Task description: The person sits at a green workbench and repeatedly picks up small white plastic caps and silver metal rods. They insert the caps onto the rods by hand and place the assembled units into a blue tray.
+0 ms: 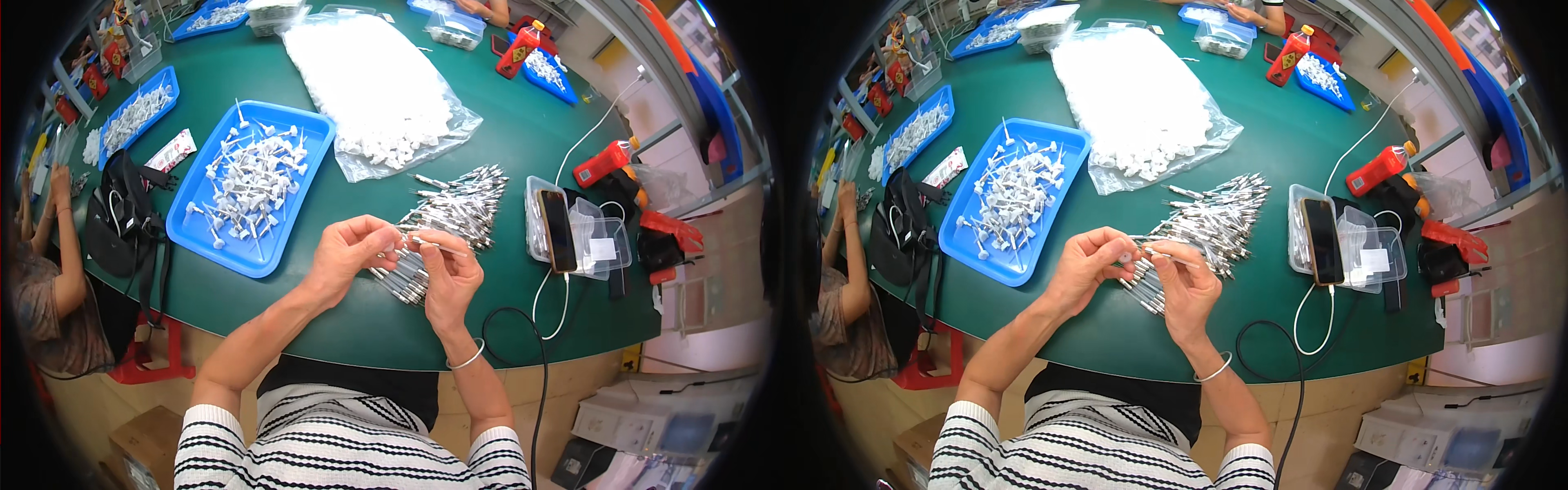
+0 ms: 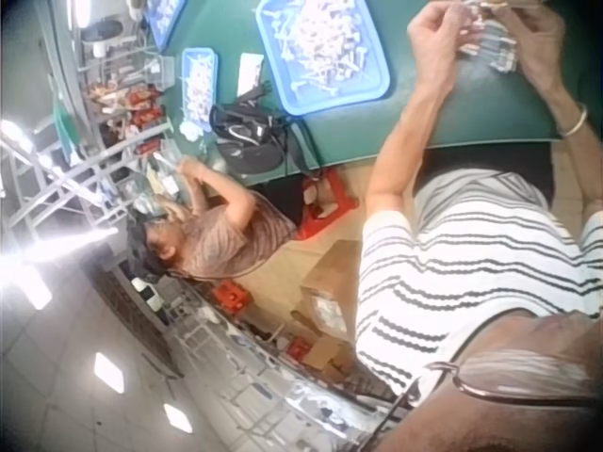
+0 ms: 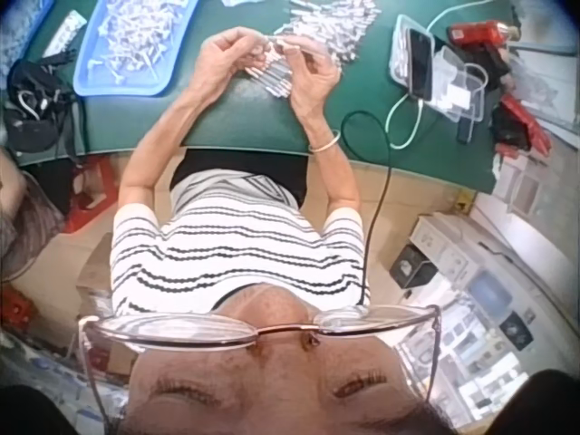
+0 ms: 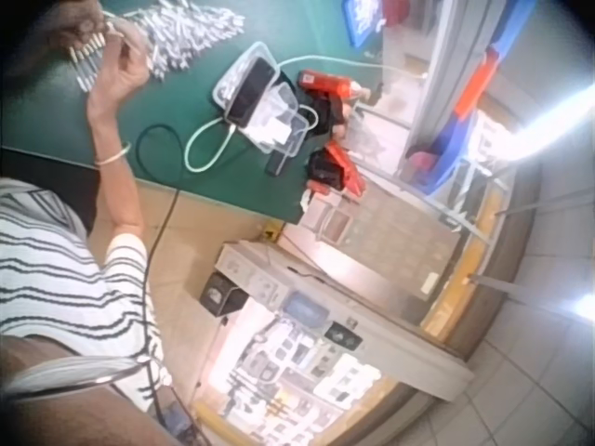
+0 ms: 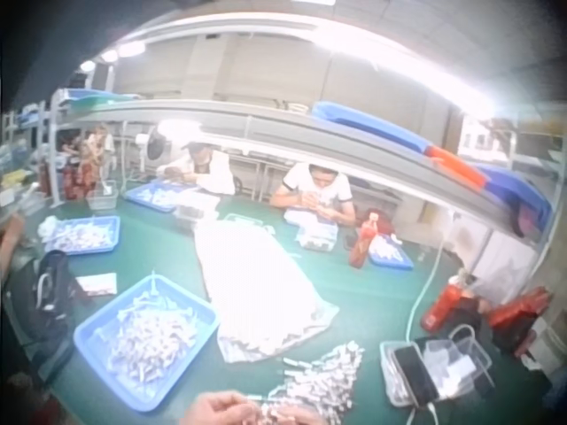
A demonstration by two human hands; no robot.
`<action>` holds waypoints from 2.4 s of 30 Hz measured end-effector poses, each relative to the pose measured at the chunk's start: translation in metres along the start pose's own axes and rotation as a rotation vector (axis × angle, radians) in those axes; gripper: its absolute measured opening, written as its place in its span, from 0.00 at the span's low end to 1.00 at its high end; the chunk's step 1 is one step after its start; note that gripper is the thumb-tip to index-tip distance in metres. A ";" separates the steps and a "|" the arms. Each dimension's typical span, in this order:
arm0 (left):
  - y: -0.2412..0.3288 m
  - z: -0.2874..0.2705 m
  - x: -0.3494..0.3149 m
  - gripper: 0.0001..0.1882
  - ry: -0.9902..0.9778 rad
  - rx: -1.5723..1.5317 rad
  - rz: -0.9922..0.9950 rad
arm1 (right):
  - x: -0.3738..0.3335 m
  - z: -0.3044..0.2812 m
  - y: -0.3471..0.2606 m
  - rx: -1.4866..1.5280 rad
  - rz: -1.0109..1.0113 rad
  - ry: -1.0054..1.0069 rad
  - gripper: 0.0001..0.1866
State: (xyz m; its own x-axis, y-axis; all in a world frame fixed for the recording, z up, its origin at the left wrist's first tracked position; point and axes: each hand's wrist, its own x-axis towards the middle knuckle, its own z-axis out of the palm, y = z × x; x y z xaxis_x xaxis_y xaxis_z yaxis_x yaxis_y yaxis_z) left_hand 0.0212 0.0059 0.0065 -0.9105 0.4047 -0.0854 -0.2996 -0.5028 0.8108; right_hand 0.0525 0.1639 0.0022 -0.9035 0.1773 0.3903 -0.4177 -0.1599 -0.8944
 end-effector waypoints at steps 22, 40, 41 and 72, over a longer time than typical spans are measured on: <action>0.012 -0.012 0.007 0.15 -0.069 0.011 -0.134 | 0.018 -0.007 -0.011 -0.103 0.033 -0.050 0.05; 0.006 -0.013 0.011 0.15 -0.065 -0.083 -0.249 | 0.020 -0.006 -0.006 -0.221 0.025 -0.119 0.06; 0.007 -0.012 0.011 0.15 -0.064 -0.083 -0.251 | 0.020 -0.007 -0.006 -0.228 0.025 -0.115 0.06; 0.004 -0.016 0.011 0.15 -0.106 -0.077 -0.264 | 0.020 -0.002 -0.012 -0.285 -0.113 -0.085 0.03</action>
State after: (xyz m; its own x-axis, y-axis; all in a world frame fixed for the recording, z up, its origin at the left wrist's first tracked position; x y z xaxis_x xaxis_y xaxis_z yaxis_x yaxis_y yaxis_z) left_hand 0.0056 -0.0039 0.0002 -0.7646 0.6045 -0.2235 -0.5467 -0.4247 0.7216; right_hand 0.0391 0.1708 0.0203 -0.8626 0.0952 0.4968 -0.4830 0.1368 -0.8649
